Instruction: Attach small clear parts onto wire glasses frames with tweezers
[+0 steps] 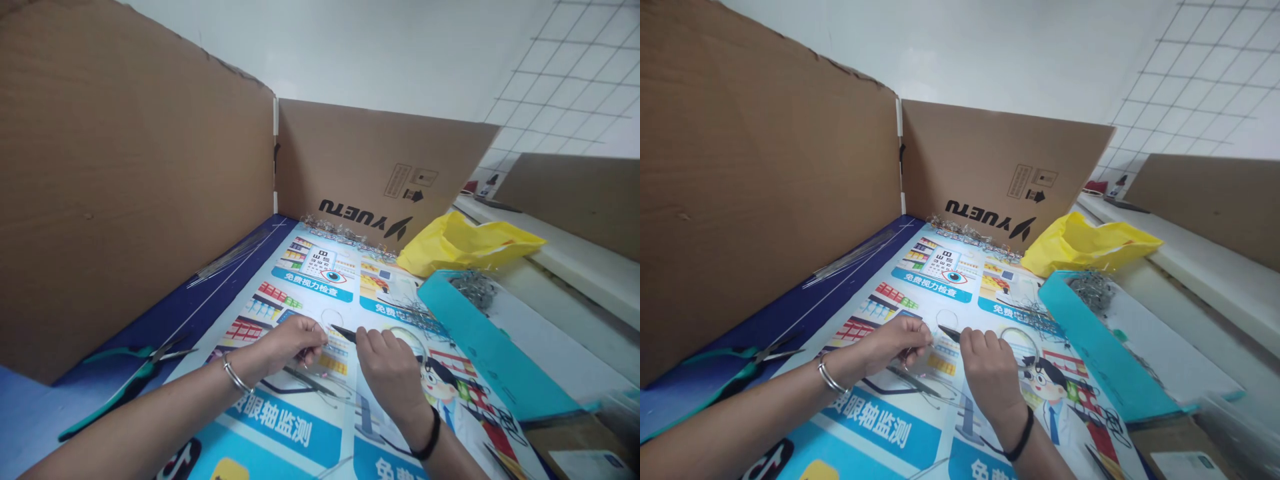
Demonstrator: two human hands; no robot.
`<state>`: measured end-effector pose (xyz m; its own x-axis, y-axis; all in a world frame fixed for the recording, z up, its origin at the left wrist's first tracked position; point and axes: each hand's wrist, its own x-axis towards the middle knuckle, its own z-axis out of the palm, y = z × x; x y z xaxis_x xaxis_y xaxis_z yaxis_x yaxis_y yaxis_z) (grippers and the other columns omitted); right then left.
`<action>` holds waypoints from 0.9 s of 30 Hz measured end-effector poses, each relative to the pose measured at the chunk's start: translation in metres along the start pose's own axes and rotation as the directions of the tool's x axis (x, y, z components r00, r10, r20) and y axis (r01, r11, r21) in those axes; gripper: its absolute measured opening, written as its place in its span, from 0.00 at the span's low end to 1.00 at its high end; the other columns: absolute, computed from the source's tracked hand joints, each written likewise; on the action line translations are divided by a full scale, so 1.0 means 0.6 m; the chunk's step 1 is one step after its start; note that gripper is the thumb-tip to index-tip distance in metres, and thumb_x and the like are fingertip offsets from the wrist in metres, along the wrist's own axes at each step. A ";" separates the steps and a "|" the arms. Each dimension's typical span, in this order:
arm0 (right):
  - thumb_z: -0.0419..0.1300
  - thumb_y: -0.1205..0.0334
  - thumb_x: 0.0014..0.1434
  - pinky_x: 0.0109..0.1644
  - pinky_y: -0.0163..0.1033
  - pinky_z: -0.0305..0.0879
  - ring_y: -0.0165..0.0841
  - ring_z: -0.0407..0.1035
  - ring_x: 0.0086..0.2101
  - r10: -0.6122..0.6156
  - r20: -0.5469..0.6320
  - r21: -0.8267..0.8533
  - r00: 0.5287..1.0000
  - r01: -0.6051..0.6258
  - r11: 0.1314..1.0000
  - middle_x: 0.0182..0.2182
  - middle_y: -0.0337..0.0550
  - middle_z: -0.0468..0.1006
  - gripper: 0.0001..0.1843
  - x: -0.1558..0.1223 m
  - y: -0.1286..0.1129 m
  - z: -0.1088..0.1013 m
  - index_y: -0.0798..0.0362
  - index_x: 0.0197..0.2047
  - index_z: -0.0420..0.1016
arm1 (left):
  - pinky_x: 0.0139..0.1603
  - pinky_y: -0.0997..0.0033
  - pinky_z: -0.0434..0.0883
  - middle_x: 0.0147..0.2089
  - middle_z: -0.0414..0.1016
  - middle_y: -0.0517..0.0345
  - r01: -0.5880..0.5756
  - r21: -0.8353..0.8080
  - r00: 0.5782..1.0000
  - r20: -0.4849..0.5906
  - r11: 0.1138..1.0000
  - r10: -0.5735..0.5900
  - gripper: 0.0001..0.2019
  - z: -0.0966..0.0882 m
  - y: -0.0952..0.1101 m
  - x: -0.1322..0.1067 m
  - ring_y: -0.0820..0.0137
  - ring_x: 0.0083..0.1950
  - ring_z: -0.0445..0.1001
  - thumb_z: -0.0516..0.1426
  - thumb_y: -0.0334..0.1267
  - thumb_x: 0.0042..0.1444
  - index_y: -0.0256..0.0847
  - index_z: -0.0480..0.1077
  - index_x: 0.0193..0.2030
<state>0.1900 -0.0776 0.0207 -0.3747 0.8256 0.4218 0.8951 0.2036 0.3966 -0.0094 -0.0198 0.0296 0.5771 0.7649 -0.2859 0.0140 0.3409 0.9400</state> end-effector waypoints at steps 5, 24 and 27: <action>0.51 0.62 0.60 0.34 0.37 0.51 0.34 0.64 0.32 0.159 0.203 0.380 0.966 -0.227 0.897 0.27 0.41 0.71 0.09 0.008 0.006 0.006 0.52 0.31 0.70 | 0.19 0.79 0.56 0.18 0.66 0.65 -0.056 0.072 0.998 0.012 0.996 0.055 0.08 -0.003 -0.002 0.002 0.80 0.16 0.60 0.58 0.39 0.46 0.36 0.66 0.24; 0.55 0.60 0.57 0.32 0.33 0.55 0.32 0.68 0.29 0.147 0.166 0.627 0.975 -0.219 0.747 0.27 0.39 0.74 0.07 0.000 0.011 0.025 0.51 0.31 0.73 | 0.15 0.81 0.55 0.22 0.65 0.65 -0.054 0.049 0.989 0.143 0.997 0.047 0.15 0.000 -0.001 -0.004 0.82 0.15 0.60 0.54 0.47 0.55 0.35 0.66 0.28; 0.54 0.60 0.59 0.34 0.34 0.56 0.33 0.68 0.31 0.157 0.059 0.594 0.986 -0.161 0.788 0.28 0.41 0.74 0.08 -0.007 0.010 0.033 0.51 0.33 0.73 | 0.14 0.81 0.55 0.22 0.64 0.65 -0.058 0.061 0.991 0.127 0.996 0.050 0.16 0.001 -0.002 -0.003 0.82 0.15 0.59 0.54 0.49 0.54 0.35 0.66 0.30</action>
<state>0.2017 -0.0694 0.0052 -0.2146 0.8772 0.4296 0.9094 0.3399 -0.2399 -0.0101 -0.0220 0.0291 0.6759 0.7055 -0.2131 0.0305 0.2621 0.9646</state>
